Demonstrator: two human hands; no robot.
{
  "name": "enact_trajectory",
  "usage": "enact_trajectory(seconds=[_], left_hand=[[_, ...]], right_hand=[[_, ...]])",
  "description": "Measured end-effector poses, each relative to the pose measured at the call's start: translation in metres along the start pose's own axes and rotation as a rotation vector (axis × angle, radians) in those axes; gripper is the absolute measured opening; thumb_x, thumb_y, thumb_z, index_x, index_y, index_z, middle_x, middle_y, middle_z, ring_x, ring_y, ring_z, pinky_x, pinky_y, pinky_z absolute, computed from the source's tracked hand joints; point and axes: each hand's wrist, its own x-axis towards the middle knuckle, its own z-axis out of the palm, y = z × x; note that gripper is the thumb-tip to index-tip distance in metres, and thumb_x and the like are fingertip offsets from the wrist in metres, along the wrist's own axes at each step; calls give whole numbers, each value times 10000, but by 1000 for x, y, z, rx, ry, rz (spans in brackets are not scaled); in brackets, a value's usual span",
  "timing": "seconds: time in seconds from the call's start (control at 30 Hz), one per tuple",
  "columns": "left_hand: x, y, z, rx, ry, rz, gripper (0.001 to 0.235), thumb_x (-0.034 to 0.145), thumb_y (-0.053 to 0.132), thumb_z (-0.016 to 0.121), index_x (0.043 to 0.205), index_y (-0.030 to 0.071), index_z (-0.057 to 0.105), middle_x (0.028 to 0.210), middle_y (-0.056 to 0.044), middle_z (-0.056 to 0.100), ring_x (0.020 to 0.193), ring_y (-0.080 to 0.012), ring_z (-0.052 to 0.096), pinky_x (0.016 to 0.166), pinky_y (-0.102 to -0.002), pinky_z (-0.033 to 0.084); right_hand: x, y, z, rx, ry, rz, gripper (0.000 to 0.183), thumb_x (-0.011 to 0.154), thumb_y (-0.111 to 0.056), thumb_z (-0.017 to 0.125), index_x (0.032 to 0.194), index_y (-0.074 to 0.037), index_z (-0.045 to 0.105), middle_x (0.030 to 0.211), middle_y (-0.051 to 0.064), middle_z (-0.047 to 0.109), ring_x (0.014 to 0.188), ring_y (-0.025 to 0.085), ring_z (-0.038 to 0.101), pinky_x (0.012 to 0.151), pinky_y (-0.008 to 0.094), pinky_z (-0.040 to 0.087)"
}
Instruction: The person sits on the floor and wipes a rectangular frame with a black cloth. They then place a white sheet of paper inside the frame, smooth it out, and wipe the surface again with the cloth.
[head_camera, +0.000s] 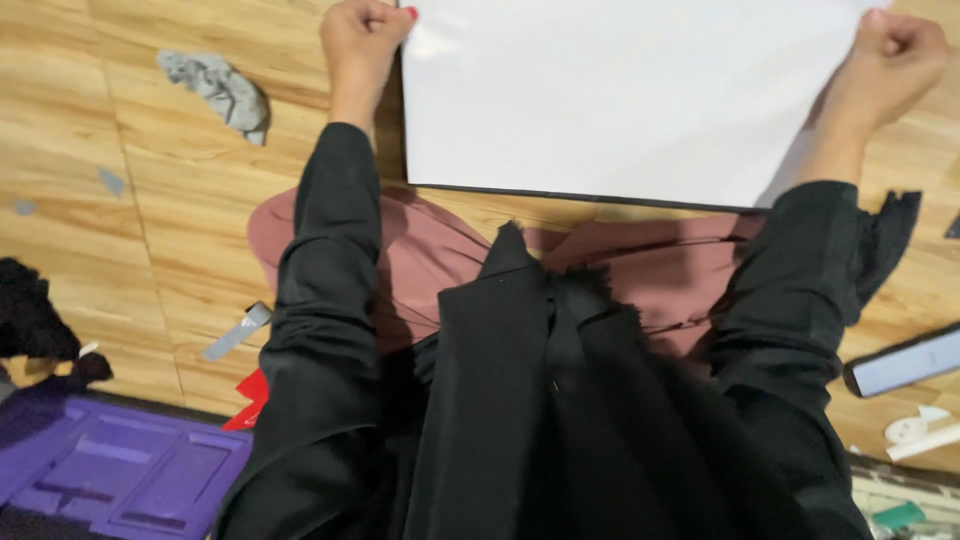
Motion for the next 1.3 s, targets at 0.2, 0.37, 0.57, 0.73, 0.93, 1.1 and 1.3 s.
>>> enact_trajectory(seconds=[0.2, 0.37, 0.57, 0.73, 0.93, 1.1, 1.3], left_hand=[[-17, 50, -13, -129, -81, -17, 507, 816, 46, 726, 579, 146, 289, 564, 44, 289, 600, -78, 271, 671, -259, 450], [-1, 10, -6, 19, -20, -16, 286, 718, 214, 790, 582, 166, 543, 566, 74, 534, 559, -29, 478, 552, -231, 436], [-8, 40, -6, 58, -41, -150, 195, 734, 190, 792, 638, 159, 625, 579, 84, 571, 541, 0, 472, 510, -180, 419], [-19, 82, -14, 69, -81, -246, 238, 798, 165, 726, 623, 153, 566, 649, 51, 619, 602, -25, 543, 590, -212, 506], [-14, 75, -12, 20, -71, -317, 213, 770, 200, 750, 643, 153, 586, 612, 56, 586, 542, -29, 486, 603, -212, 521], [-10, 81, -11, -74, -57, -450, 292, 705, 107, 728, 538, 169, 497, 568, 77, 488, 605, -51, 519, 758, -236, 546], [-3, 80, -7, -112, -25, -567, 425, 657, 103, 748, 510, 174, 355, 541, 53, 380, 516, -93, 390, 526, -241, 385]], right_hand=[[-8, 18, 0, 52, -34, -9, 287, 798, -35, 786, 689, -81, 525, 620, 24, 499, 546, 136, 502, 514, 288, 468], [-4, 20, 3, 4, -14, -19, 204, 710, -44, 789, 652, -92, 600, 592, 6, 552, 542, 113, 517, 486, 273, 448], [-1, 1, -5, -98, -22, 124, 154, 652, -174, 757, 607, -150, 611, 558, -30, 594, 522, 104, 544, 492, 273, 463], [-1, -26, -13, -93, -103, 324, 255, 736, -201, 788, 630, -173, 557, 558, -66, 522, 533, 76, 518, 521, 298, 473], [6, -26, -13, -6, -167, 395, 271, 756, -154, 806, 599, -160, 585, 554, -70, 538, 537, 49, 501, 520, 274, 494], [18, -31, -10, 368, -207, 689, 276, 694, 69, 720, 534, -93, 564, 596, 29, 652, 676, 104, 727, 743, 268, 665], [33, -13, -18, 156, -436, 923, 436, 723, -129, 884, 562, -206, 486, 648, -88, 568, 588, 46, 520, 511, 271, 384]])
